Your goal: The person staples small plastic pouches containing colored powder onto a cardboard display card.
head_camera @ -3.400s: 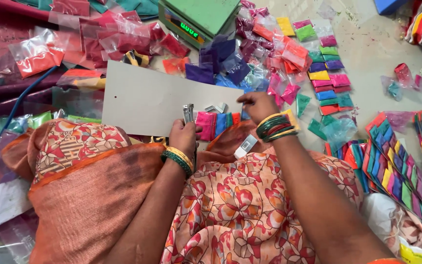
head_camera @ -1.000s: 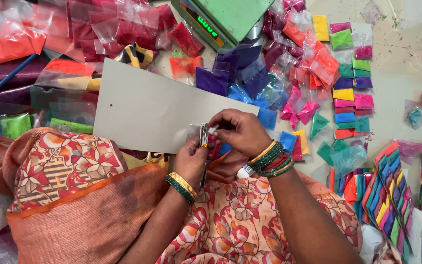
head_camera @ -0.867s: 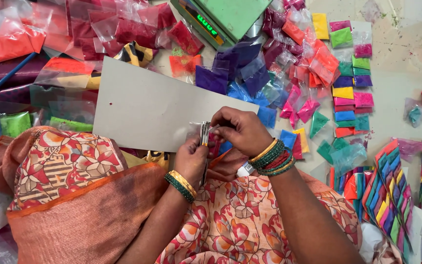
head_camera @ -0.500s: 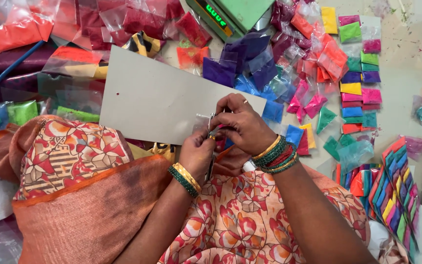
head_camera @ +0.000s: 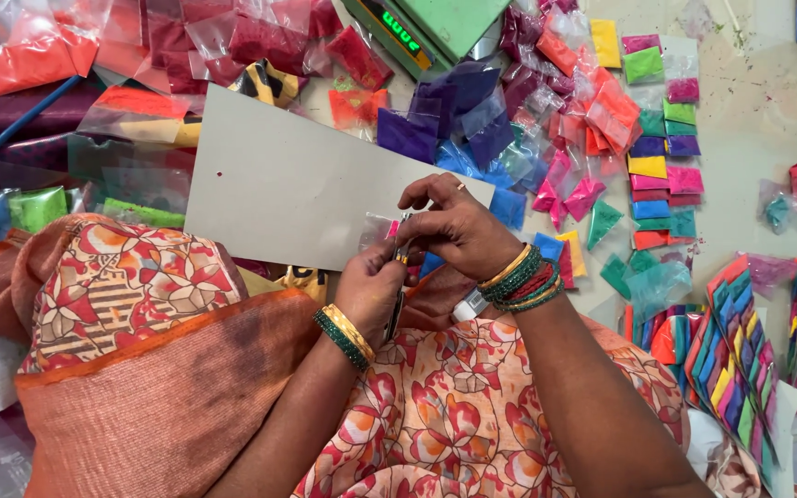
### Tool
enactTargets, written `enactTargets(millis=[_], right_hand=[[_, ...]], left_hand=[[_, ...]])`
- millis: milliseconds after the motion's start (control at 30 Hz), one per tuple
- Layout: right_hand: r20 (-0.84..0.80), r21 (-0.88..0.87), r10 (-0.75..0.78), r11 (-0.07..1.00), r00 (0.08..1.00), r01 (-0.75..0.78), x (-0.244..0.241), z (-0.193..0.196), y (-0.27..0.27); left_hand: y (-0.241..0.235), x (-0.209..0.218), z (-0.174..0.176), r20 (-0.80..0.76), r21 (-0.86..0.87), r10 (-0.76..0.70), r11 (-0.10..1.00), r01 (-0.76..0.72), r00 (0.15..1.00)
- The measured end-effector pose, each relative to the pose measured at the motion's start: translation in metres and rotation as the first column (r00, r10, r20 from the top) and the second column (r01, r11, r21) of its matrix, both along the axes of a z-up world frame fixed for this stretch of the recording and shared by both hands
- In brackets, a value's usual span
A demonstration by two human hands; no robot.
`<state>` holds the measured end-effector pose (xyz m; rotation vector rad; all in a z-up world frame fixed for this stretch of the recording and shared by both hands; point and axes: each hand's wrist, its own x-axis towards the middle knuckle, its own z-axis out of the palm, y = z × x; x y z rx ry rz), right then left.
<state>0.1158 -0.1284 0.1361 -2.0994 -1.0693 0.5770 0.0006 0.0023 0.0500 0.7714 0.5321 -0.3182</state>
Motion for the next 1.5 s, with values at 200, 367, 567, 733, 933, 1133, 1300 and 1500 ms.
enactTargets(millis=[200, 367, 567, 733, 933, 1133, 1300, 1500], right_hand=[[-0.216, 0.046, -0.022, 0.998, 0.976, 0.033, 0.006, -0.013, -0.01], [-0.261, 0.051, -0.008, 0.998, 0.965, 0.022, 0.008, -0.011, -0.01], [-0.338, 0.05, 0.021, 0.999, 0.941, -0.004, 0.01, -0.003, -0.01], [-0.327, 0.029, 0.049, 0.999, 0.944, -0.042, 0.007, 0.001, -0.012], [-0.347, 0.038, 0.04, 0.999, 0.937, -0.029, 0.001, 0.012, -0.01], [-0.323, 0.018, 0.066, 0.998, 0.944, -0.063, -0.001, 0.018, -0.011], [-0.288, -0.006, 0.07, 0.997, 0.955, -0.075, 0.0, 0.016, -0.013], [-0.22, -0.003, 0.086, 0.996, 0.972, -0.089, -0.002, 0.024, -0.007]], left_hand=[[-0.001, 0.0, -0.006, 0.017, -0.033, -0.001, 0.999, 0.002, 1.0], [0.0, -0.001, -0.01, 0.032, -0.02, -0.012, 1.0, 0.013, 0.999], [0.0, 0.0, -0.013, 0.065, -0.041, -0.038, 0.998, 0.041, 0.997], [0.001, -0.001, -0.004, 0.069, -0.075, -0.069, 0.994, 0.074, 0.995], [0.004, -0.001, 0.007, 0.072, -0.088, -0.088, 0.992, 0.094, 0.993], [0.004, -0.002, 0.006, 0.082, -0.073, -0.116, 0.99, 0.122, 0.99], [0.003, -0.001, 0.007, 0.062, -0.044, -0.137, 0.989, 0.14, 0.989], [0.0, 0.001, -0.01, 0.084, 0.055, -0.137, 0.99, 0.132, 0.987]])
